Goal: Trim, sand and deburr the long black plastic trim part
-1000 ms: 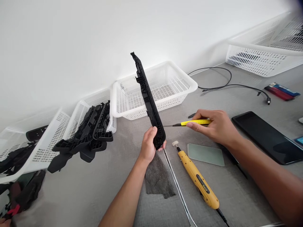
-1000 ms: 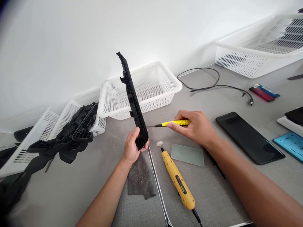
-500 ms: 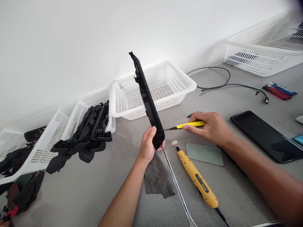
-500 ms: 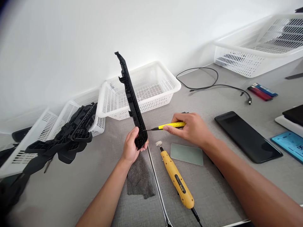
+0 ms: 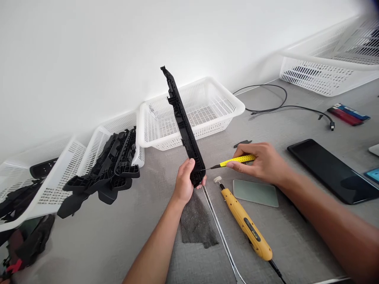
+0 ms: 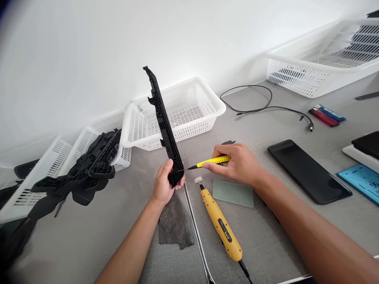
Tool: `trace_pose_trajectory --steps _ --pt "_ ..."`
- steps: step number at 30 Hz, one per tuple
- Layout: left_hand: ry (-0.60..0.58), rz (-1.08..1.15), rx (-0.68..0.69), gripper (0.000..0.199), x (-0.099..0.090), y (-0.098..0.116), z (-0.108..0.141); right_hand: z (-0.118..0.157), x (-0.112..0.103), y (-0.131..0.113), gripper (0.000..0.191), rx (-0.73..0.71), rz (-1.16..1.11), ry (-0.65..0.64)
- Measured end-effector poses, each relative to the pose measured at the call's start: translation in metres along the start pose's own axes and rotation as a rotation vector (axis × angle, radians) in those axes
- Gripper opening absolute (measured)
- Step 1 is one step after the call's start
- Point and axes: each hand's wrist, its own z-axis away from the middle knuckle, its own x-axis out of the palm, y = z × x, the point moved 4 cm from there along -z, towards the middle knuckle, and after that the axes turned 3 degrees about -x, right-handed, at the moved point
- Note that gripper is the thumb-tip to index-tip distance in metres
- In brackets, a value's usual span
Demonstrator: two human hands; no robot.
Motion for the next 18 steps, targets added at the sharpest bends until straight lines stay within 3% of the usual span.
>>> trace_pose_trajectory --steps 5,10,14,18 --pt "-0.009 0.001 0.0 0.048 0.0012 0.0019 0.0008 0.0005 -0.0063 0.0047 0.052 0.057 0.049 0.123" --pt "-0.009 0.006 0.009 0.047 0.0009 0.0014 0.0004 -0.0006 -0.0028 0.0037 0.055 0.036 0.022 0.035" --pt "-0.047 0.006 0.02 0.048 0.0005 -0.001 -0.0002 0.0003 -0.0073 0.0059 0.054 0.096 0.055 0.167" --pt "-0.081 -0.006 0.052 0.045 0.0012 0.0003 0.0008 0.0009 -0.0048 0.0051 0.056 0.097 0.042 0.152"
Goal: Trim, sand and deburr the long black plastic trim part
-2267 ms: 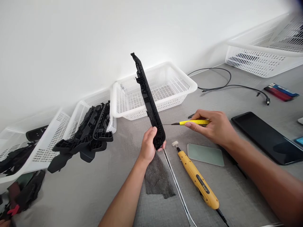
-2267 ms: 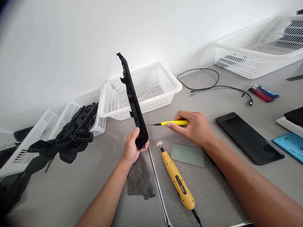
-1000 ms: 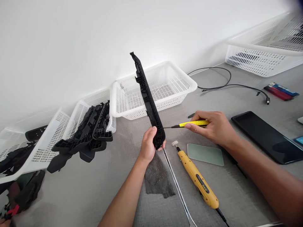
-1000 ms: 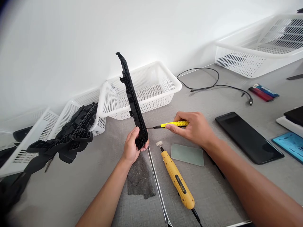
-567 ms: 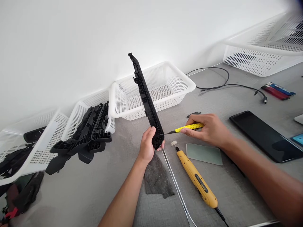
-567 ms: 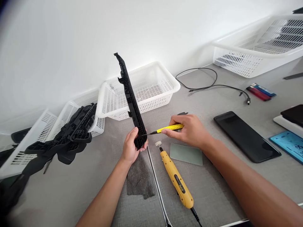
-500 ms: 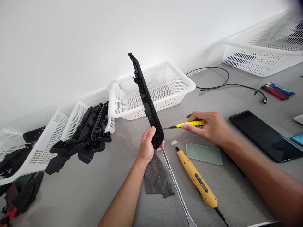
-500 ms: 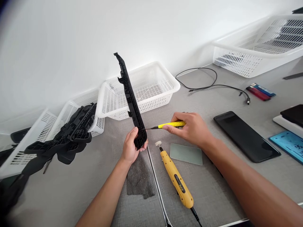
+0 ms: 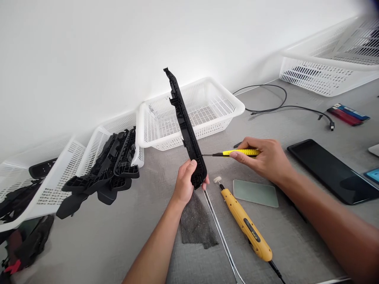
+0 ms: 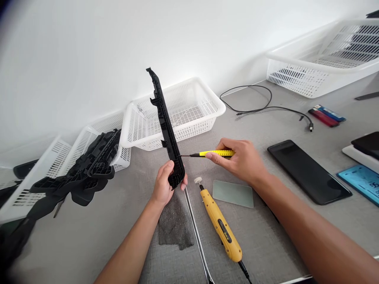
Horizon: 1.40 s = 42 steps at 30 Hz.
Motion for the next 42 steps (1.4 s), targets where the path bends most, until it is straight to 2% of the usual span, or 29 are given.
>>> trace_pose_trajectory --steps 2,6,8,16,21,26,31,36,40,42 --pt "-0.021 0.034 0.013 0.043 0.001 0.0025 0.0002 0.0003 0.0022 -0.0019 0.056 -0.009 -0.007 -0.016" --pt "-0.095 0.148 0.044 0.058 0.0023 0.0076 -0.0009 -0.0003 0.0056 -0.0051 0.057 -0.021 -0.018 -0.038" --pt "-0.11 0.171 0.045 0.059 0.0012 0.008 -0.0017 -0.0007 0.0063 -0.0057 0.057 -0.026 -0.014 -0.037" --pt "-0.031 0.077 -0.05 0.042 -0.0031 0.0036 -0.0011 0.0008 0.0008 -0.0011 0.055 0.021 -0.008 0.056" --pt "0.0 0.053 -0.048 0.044 -0.0021 0.004 -0.0003 0.0002 0.0068 -0.0035 0.057 -0.047 -0.03 -0.072" --pt "-0.026 -0.047 -0.043 0.043 -0.0035 0.0008 0.0004 0.0008 0.0011 -0.0003 0.053 0.012 -0.001 0.041" --pt "-0.091 -0.037 0.019 0.055 -0.0024 0.0011 0.0001 0.001 0.0077 -0.0013 0.055 -0.043 -0.032 -0.119" --pt "-0.059 -0.079 0.007 0.044 -0.0015 0.0018 0.0005 -0.0001 0.0043 0.0005 0.053 0.015 0.0 -0.002" --pt "-0.075 -0.047 0.004 0.042 -0.001 0.0026 0.0007 0.0 0.0086 -0.0036 0.055 -0.031 -0.038 -0.114" --pt "-0.078 -0.019 -0.002 0.041 -0.0009 0.0023 0.0003 0.0 0.0071 -0.0031 0.055 -0.015 -0.029 -0.085"
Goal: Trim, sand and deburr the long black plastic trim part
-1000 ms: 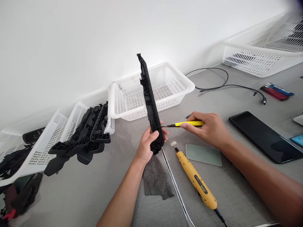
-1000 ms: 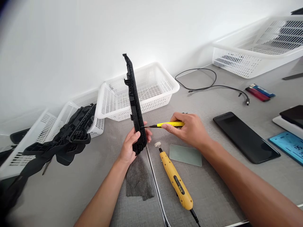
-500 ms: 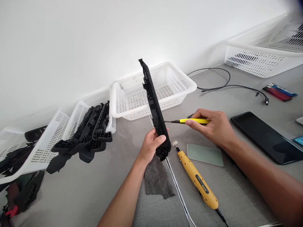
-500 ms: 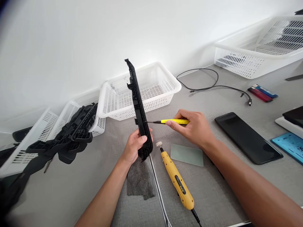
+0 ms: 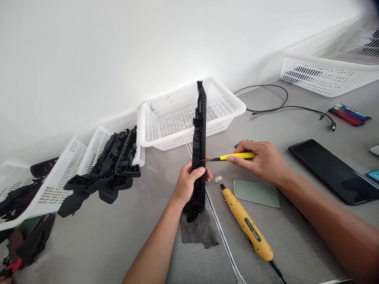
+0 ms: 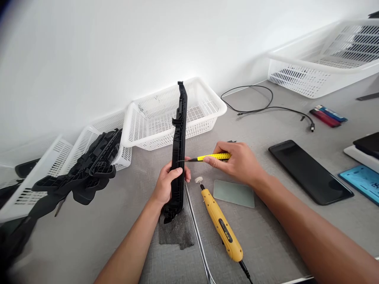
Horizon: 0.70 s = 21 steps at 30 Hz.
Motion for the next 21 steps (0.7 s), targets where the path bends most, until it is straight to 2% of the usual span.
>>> trace_pose_trajectory --steps 3,8,12,14,19,21 --pt "-0.001 0.026 -0.004 0.042 0.001 -0.001 -0.001 0.0 -0.003 0.001 0.055 0.025 0.012 0.066" --pt "-0.004 -0.004 0.009 0.04 0.001 -0.001 0.0 0.0 0.002 -0.002 0.056 -0.019 -0.014 -0.045" --pt "-0.024 -0.016 0.037 0.032 0.002 0.001 0.001 0.001 -0.006 0.002 0.057 0.038 0.012 0.106" --pt "-0.039 -0.001 0.052 0.034 0.003 0.002 0.001 0.001 -0.007 0.002 0.057 0.049 0.014 0.13" --pt "0.003 0.033 0.019 0.034 0.002 0.004 0.001 0.0 0.002 -0.003 0.055 -0.01 0.0 0.013" --pt "0.019 0.035 -0.003 0.032 0.002 0.004 0.001 0.0 0.003 -0.004 0.055 -0.014 0.001 0.017"
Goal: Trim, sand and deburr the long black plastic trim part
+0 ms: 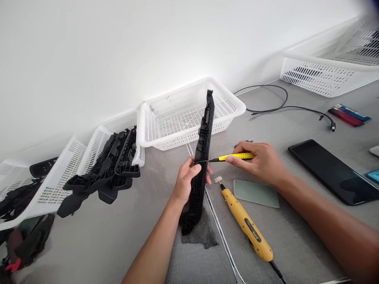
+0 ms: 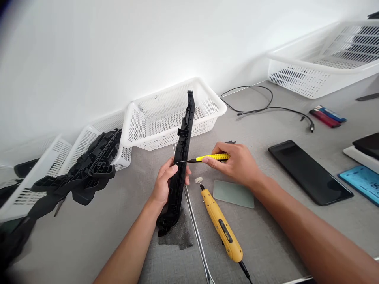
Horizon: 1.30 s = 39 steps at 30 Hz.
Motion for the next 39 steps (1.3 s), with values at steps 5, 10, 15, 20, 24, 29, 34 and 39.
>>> trace_pose_trajectory --steps 5,10,15,20,24,29,34,39 --pt "0.044 0.001 -0.031 0.031 -0.001 0.0 0.0 0.001 -0.003 0.001 0.054 0.031 0.004 0.051" --pt "0.047 -0.022 -0.058 0.033 -0.001 0.0 0.0 0.001 -0.003 0.003 0.053 0.018 0.007 0.046" --pt "0.039 -0.036 -0.092 0.04 -0.001 -0.001 0.001 0.002 -0.009 0.005 0.052 0.06 0.021 0.142" --pt "0.028 -0.053 -0.129 0.051 -0.002 -0.002 0.002 0.003 -0.009 0.003 0.05 0.049 0.012 0.126" --pt "-0.018 -0.104 -0.144 0.064 0.0 -0.003 0.002 0.003 -0.009 0.002 0.049 0.066 0.009 0.16" --pt "0.048 -0.069 -0.047 0.045 -0.002 0.0 0.002 0.002 -0.001 -0.005 0.052 -0.011 -0.015 0.018" --pt "0.008 -0.073 -0.053 0.049 -0.003 -0.002 0.001 0.003 -0.014 0.007 0.048 0.117 0.032 0.223" --pt "-0.057 -0.115 -0.107 0.03 0.001 -0.005 0.004 0.004 -0.01 0.006 0.048 0.111 0.007 0.198"
